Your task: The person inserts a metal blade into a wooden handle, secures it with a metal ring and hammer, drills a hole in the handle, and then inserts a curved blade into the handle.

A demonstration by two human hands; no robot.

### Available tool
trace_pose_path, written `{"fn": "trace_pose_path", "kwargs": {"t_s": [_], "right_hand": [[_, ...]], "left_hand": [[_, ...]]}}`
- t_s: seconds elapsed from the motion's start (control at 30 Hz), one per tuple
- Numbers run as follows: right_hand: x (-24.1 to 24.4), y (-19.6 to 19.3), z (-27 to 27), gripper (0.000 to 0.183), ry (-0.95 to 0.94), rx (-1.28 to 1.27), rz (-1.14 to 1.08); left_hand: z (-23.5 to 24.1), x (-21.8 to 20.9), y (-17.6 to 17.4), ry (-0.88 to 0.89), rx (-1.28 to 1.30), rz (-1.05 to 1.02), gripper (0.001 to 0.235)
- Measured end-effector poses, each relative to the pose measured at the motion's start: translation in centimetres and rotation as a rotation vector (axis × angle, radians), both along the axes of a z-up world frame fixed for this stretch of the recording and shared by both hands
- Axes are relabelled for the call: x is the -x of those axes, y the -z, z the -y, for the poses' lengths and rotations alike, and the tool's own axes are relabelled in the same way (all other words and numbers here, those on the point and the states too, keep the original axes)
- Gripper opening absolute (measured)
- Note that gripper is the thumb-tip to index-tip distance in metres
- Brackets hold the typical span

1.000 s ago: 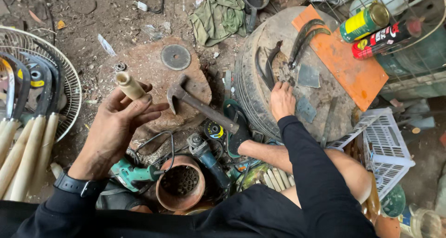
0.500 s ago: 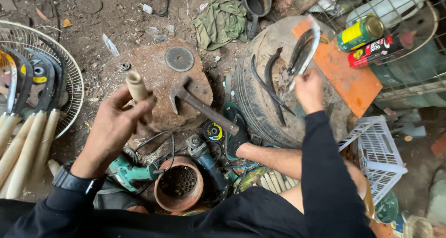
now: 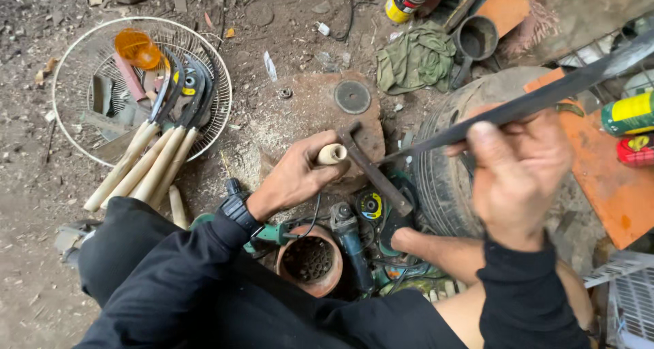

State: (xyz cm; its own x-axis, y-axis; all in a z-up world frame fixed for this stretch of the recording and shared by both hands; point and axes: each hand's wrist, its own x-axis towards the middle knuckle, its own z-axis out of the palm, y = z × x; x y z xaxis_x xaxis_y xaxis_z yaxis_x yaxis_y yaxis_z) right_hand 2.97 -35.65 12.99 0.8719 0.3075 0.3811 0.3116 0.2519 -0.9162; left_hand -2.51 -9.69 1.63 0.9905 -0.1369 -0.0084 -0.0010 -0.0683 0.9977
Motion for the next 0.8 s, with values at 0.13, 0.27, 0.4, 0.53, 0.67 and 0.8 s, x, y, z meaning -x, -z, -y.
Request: {"fn": "trace_pose_path", "kwargs": {"t_s": [0.13, 0.27, 0.4, 0.53, 0.67, 0.8], "right_hand": [[1.9, -0.5, -2.6, 0.013, 0.033, 0.066, 0.091], [2.8, -1.0, -3.8, 0.012, 0.072, 0.222, 0.139], [3.5, -0.5, -4.7, 0.012, 0.105, 0.355, 0.164], [3.9, 0.0, -5.2, 0.016, 0.092, 0.423, 0.217], [3.8, 0.3, -5.6, 0.013, 0.080, 0.453, 0.190], [3.4, 1.3, -6.4, 0.012, 0.055, 0.417, 0.137]], "left_hand": [[0.0, 0.1, -0.2, -0.015, -0.182, 0.263, 0.020], [0.0, 0.2, -0.3, -0.017, -0.290, 0.376, 0.022], [-0.2, 0.7, -0.7, -0.051, -0.334, 0.380, 0.020], [-0.1, 1.0, -1.3, -0.111, -0.354, 0.407, 0.018], [0.2, 1.4, -1.9, -0.141, -0.308, 0.365, 0.019], [0.7, 2.2, -2.0, -0.186, -0.260, 0.287, 0.021]]}}
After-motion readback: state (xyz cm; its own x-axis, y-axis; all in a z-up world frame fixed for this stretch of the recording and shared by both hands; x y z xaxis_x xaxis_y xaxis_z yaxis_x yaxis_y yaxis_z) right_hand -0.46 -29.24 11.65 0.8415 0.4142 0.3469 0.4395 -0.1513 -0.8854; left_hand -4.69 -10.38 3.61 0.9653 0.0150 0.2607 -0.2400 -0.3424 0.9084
